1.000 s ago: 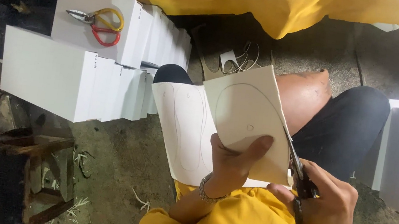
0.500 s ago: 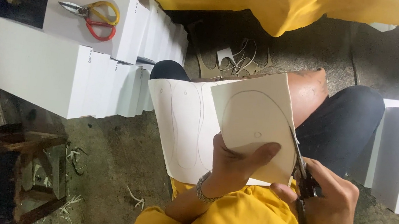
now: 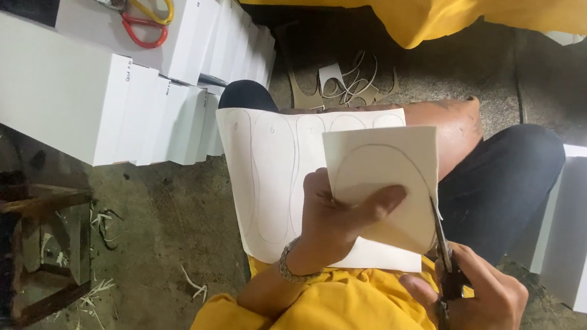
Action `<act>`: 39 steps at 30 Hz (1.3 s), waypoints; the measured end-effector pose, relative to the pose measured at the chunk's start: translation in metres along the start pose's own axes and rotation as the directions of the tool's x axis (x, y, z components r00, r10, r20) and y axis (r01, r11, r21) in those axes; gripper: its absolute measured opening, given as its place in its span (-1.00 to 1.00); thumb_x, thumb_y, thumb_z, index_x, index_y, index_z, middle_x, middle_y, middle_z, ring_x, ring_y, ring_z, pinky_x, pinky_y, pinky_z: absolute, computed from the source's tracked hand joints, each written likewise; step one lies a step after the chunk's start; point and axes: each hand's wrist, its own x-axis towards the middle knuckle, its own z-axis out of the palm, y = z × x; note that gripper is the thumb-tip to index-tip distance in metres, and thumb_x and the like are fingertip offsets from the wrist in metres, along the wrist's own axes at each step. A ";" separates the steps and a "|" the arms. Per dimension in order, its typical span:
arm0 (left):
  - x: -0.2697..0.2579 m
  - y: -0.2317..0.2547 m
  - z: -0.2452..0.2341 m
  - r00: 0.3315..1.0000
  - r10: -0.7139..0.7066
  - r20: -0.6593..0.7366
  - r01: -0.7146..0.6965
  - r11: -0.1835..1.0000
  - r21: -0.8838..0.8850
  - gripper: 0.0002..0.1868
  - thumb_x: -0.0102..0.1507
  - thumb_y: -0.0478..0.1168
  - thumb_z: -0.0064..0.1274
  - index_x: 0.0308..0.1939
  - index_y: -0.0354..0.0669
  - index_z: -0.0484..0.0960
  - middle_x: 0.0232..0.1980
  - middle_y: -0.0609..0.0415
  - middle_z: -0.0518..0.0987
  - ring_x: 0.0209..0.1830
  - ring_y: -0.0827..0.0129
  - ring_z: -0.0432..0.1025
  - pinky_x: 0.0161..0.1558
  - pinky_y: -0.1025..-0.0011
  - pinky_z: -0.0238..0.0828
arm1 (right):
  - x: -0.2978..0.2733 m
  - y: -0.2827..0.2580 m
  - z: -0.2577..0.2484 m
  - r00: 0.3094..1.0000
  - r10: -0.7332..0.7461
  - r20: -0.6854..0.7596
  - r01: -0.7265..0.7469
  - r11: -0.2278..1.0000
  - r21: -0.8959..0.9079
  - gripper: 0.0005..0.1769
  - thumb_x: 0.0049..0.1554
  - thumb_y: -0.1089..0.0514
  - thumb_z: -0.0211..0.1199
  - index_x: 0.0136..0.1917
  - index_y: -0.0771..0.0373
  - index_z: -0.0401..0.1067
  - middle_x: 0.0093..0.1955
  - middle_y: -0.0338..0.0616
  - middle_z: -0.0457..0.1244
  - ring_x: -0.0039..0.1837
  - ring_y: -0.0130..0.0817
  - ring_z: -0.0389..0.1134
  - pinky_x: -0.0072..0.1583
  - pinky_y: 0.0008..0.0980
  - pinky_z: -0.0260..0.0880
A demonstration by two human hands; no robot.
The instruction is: The person is using scissors to cut out shoe insole shapes from a white sheet of material.
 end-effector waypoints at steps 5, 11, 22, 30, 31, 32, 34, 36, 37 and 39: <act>-0.003 0.001 0.002 1.000 -0.023 -0.017 0.024 0.998 0.051 -0.56 0.11 -0.02 0.33 -0.05 -0.17 0.65 -0.14 0.07 0.68 -0.14 0.26 0.59 -0.10 0.30 0.74 | 0.003 -0.004 -0.003 1.000 0.010 -0.002 -0.010 1.000 0.014 -0.38 -0.21 -0.26 0.48 -0.10 0.26 0.52 -0.38 -0.20 0.21 -0.33 -0.39 0.05 -0.25 -0.40 0.15; -0.007 0.002 -0.002 0.998 -0.063 -0.024 0.064 0.997 0.041 -0.67 0.11 -0.12 0.34 -0.12 -0.17 0.68 -0.19 0.12 0.68 -0.22 0.41 0.53 -0.15 0.39 0.65 | 0.007 -0.007 -0.006 0.996 -0.089 0.002 0.089 0.996 0.000 -0.33 -0.21 -0.30 0.45 -0.07 0.29 0.50 -0.34 -0.21 0.19 -0.32 -0.39 0.01 -0.28 -0.44 0.12; -0.008 0.000 -0.003 0.996 -0.088 -0.031 0.089 0.996 0.025 -0.56 0.09 -0.04 0.34 -0.04 -0.17 0.66 -0.13 0.06 0.69 -0.17 0.26 0.59 -0.10 0.29 0.73 | 0.002 0.000 0.000 0.999 -0.054 0.008 0.054 0.999 -0.006 -0.37 -0.21 -0.23 0.49 -0.09 0.32 0.55 -0.36 -0.15 0.27 -0.38 -0.38 0.05 -0.34 -0.43 0.17; -0.012 0.005 -0.004 0.997 -0.071 0.036 0.064 0.983 0.172 -0.59 0.09 -0.02 0.31 -0.11 -0.19 0.69 -0.15 0.05 0.71 -0.20 0.31 0.59 -0.11 0.35 0.74 | 0.011 -0.005 -0.006 0.988 -0.150 0.017 0.150 0.989 -0.001 -0.26 -0.18 -0.34 0.34 -0.01 0.34 0.52 -0.33 -0.19 0.26 -0.34 -0.39 0.09 -0.30 -0.35 0.16; -0.012 0.003 -0.005 0.997 -0.071 0.036 0.064 0.983 0.171 -0.59 0.09 -0.02 0.31 -0.11 -0.19 0.69 -0.15 0.05 0.71 -0.20 0.31 0.59 -0.11 0.35 0.74 | 0.011 -0.004 -0.007 0.988 -0.151 0.017 0.151 0.989 -0.002 -0.26 -0.18 -0.34 0.34 -0.01 0.34 0.52 -0.33 -0.19 0.26 -0.34 -0.39 0.09 -0.30 -0.35 0.16; -0.012 0.001 -0.006 0.998 -0.046 0.048 0.037 0.984 0.172 -0.63 0.10 -0.04 0.32 -0.14 -0.19 0.69 -0.17 0.07 0.70 -0.22 0.36 0.56 -0.15 0.38 0.71 | 0.011 -0.004 -0.007 0.983 -0.184 0.013 0.184 0.983 0.012 -0.30 -0.19 -0.29 0.40 -0.04 0.34 0.51 -0.34 -0.19 0.23 -0.33 -0.37 0.04 -0.29 -0.37 0.13; -0.011 -0.002 -0.007 0.998 -0.021 0.058 0.011 0.985 0.172 -0.67 0.11 -0.07 0.32 -0.17 -0.19 0.69 -0.19 0.09 0.70 -0.24 0.41 0.53 -0.18 0.41 0.68 | 0.010 -0.003 -0.007 0.976 -0.218 0.011 0.217 0.976 0.026 -0.35 -0.20 -0.24 0.46 -0.07 0.34 0.49 -0.35 -0.19 0.21 -0.31 -0.35 -0.01 -0.28 -0.40 0.11; -0.010 -0.005 -0.007 0.994 -0.085 0.071 0.072 0.983 0.170 -0.55 0.07 -0.01 0.33 -0.07 -0.18 0.67 -0.11 0.06 0.70 -0.17 0.29 0.60 -0.11 0.34 0.75 | 0.008 -0.001 -0.007 0.974 -0.228 0.006 0.228 0.974 -0.010 -0.33 -0.20 -0.28 0.44 -0.09 0.35 0.50 -0.37 -0.18 0.21 -0.35 -0.36 0.02 -0.30 -0.40 0.15; -0.010 -0.006 -0.007 0.994 -0.086 0.069 0.073 0.983 0.169 -0.55 0.07 -0.01 0.33 -0.07 -0.18 0.67 -0.11 0.06 0.70 -0.17 0.29 0.60 -0.11 0.34 0.75 | 0.007 0.001 -0.007 0.974 -0.228 0.008 0.228 0.974 -0.011 -0.33 -0.20 -0.28 0.44 -0.09 0.35 0.50 -0.37 -0.18 0.21 -0.35 -0.36 0.02 -0.30 -0.40 0.15; -0.009 -0.007 -0.007 0.995 -0.073 0.070 0.067 0.994 0.086 -0.56 0.11 0.02 0.31 -0.06 -0.16 0.67 -0.10 0.05 0.70 -0.11 0.25 0.62 -0.06 0.28 0.77 | 0.005 0.004 -0.006 0.985 -0.172 0.030 0.173 0.984 -0.034 -0.33 -0.22 -0.26 0.47 -0.07 0.34 0.53 -0.33 -0.16 0.33 -0.38 -0.41 0.18 -0.30 -0.44 0.33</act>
